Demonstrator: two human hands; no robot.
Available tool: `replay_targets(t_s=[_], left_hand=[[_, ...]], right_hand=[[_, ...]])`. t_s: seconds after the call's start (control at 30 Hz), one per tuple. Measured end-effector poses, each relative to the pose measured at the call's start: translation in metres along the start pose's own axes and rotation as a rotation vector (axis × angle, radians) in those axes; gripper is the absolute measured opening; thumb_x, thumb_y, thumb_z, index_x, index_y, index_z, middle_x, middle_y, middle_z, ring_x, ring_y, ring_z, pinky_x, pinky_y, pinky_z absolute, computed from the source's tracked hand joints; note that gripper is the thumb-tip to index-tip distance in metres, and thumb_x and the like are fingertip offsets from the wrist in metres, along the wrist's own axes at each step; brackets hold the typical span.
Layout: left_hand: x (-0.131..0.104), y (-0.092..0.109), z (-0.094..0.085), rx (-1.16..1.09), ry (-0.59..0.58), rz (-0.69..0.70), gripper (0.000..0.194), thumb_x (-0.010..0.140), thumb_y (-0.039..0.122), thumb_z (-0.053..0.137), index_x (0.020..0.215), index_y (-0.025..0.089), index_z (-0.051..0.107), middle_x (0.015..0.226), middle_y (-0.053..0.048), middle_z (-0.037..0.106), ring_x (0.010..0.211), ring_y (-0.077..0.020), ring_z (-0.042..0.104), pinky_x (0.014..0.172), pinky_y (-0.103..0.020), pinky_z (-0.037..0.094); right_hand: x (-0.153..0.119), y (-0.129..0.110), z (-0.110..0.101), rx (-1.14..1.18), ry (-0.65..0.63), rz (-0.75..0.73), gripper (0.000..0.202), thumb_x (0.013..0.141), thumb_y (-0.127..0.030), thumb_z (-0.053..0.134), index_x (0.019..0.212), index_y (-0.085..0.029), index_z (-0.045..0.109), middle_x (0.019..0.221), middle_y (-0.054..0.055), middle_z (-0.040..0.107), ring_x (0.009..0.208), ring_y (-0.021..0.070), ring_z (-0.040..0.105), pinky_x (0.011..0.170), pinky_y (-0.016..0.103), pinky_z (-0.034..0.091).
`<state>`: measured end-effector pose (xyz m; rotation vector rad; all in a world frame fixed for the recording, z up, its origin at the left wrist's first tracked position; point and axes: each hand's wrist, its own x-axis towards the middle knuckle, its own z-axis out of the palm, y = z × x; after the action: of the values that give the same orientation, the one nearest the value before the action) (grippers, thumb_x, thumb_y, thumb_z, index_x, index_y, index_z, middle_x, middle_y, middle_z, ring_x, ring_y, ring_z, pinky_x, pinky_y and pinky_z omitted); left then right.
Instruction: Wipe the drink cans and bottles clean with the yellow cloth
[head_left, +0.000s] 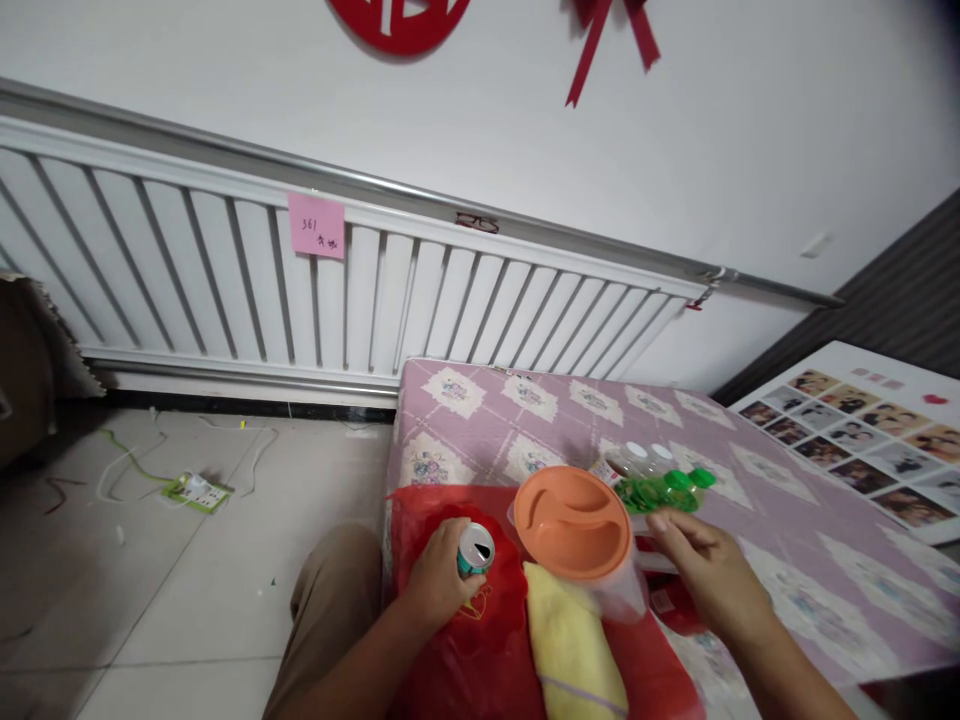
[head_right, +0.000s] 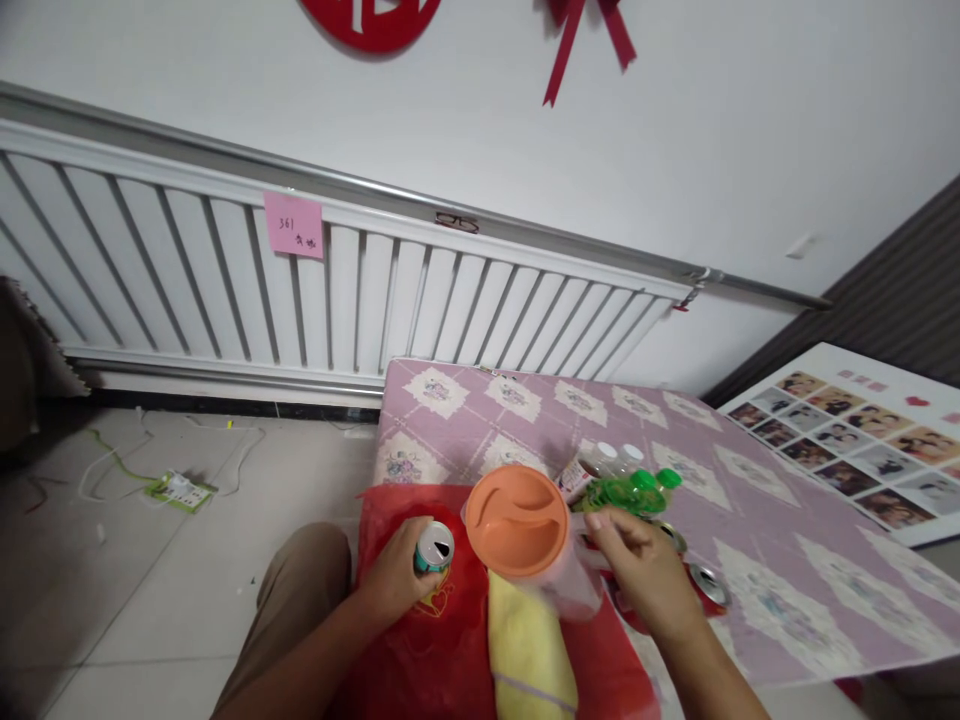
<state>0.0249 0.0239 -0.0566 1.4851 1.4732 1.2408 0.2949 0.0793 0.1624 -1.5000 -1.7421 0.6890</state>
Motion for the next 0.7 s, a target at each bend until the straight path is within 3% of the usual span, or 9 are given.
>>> replay_targets(t_s=[0.23,0.43,0.7], left_hand=[[-0.002,0.001,-0.001,0.018,0.010,-0.003,0.075,0.063,0.010,0.079,0.133,0.023,0.054,0.135,-0.011,0.061,0.130,-0.0323,0.056,0.115,-0.051,0.042],[-0.002,0.004,-0.002,0.041,0.003,-0.005,0.076,0.064,0.010,0.079,0.134,0.020,0.054,0.137,-0.014,0.060,0.131,-0.0332,0.055,0.116,-0.050,0.041],[-0.002,0.008,-0.006,0.061,-0.005,-0.002,0.076,0.063,0.009,0.077,0.134,0.021,0.054,0.136,-0.012,0.061,0.130,-0.0330,0.056,0.115,-0.049,0.042]], right_hand=[[0.004,-0.010,0.001,-0.150,-0.037,-0.083,0.047,0.072,-0.070,0.064,0.058,-0.025,0.061,0.055,0.000,0.056,0.054,0.0185,0.052,0.048,0.030,0.046],[0.007,-0.024,0.015,-0.248,-0.114,-0.162,0.042,0.072,-0.061,0.061,0.054,-0.024,0.062,0.055,0.000,0.057,0.056,0.0175,0.052,0.051,0.028,0.043],[0.009,-0.018,0.025,-0.377,-0.126,-0.191,0.041,0.072,-0.061,0.057,0.055,-0.024,0.061,0.051,-0.001,0.057,0.053,0.0171,0.053,0.049,0.027,0.041]])
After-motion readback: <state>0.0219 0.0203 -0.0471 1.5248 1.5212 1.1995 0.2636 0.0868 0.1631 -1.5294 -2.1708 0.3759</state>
